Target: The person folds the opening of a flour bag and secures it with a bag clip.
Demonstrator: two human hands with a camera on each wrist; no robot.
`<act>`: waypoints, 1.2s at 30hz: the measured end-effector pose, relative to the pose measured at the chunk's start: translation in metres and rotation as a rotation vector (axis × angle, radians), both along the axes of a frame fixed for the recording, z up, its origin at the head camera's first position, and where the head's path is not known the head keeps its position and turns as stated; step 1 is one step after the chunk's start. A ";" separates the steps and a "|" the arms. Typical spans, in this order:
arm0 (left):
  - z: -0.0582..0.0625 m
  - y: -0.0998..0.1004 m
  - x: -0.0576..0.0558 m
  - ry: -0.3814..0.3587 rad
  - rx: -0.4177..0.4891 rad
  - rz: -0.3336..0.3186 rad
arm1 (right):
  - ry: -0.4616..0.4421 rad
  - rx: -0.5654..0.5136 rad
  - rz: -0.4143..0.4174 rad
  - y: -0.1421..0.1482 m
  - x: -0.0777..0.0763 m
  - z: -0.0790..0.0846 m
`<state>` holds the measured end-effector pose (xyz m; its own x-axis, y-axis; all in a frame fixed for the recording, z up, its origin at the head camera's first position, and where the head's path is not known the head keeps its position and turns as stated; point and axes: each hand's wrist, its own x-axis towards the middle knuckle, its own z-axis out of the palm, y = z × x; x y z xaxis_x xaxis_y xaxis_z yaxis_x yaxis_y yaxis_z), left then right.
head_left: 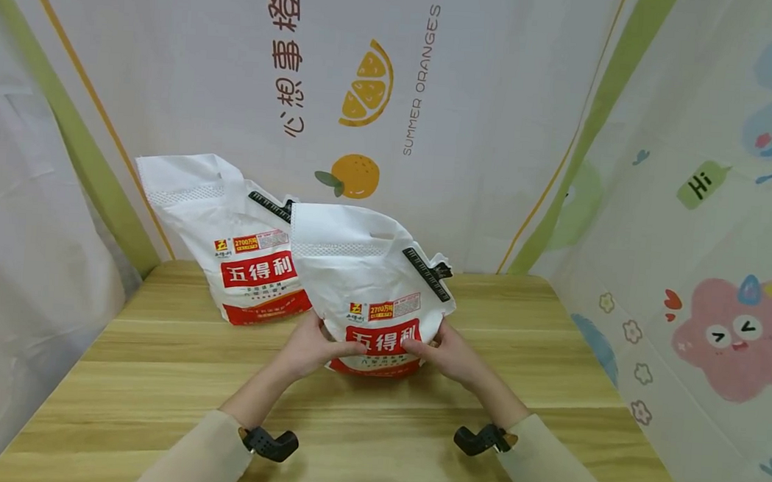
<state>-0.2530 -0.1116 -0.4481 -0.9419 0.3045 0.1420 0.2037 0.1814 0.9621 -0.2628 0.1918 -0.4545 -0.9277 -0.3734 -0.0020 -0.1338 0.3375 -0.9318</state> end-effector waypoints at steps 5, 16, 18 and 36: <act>-0.004 0.000 -0.004 0.005 -0.012 0.015 | 0.026 0.006 -0.003 -0.002 0.001 0.001; -0.004 0.001 -0.007 0.007 -0.034 0.037 | 0.019 -0.022 -0.015 -0.005 -0.005 0.002; -0.003 0.001 -0.008 0.010 -0.042 0.035 | 0.019 -0.015 -0.021 -0.005 -0.006 0.003; -0.004 0.004 -0.009 0.006 -0.027 0.040 | 0.021 -0.008 0.014 -0.001 -0.015 0.003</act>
<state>-0.2619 -0.1074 -0.4518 -0.9526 0.2703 0.1394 0.2010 0.2155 0.9556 -0.2782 0.1910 -0.4518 -0.9220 -0.3867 0.0199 -0.1578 0.3282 -0.9313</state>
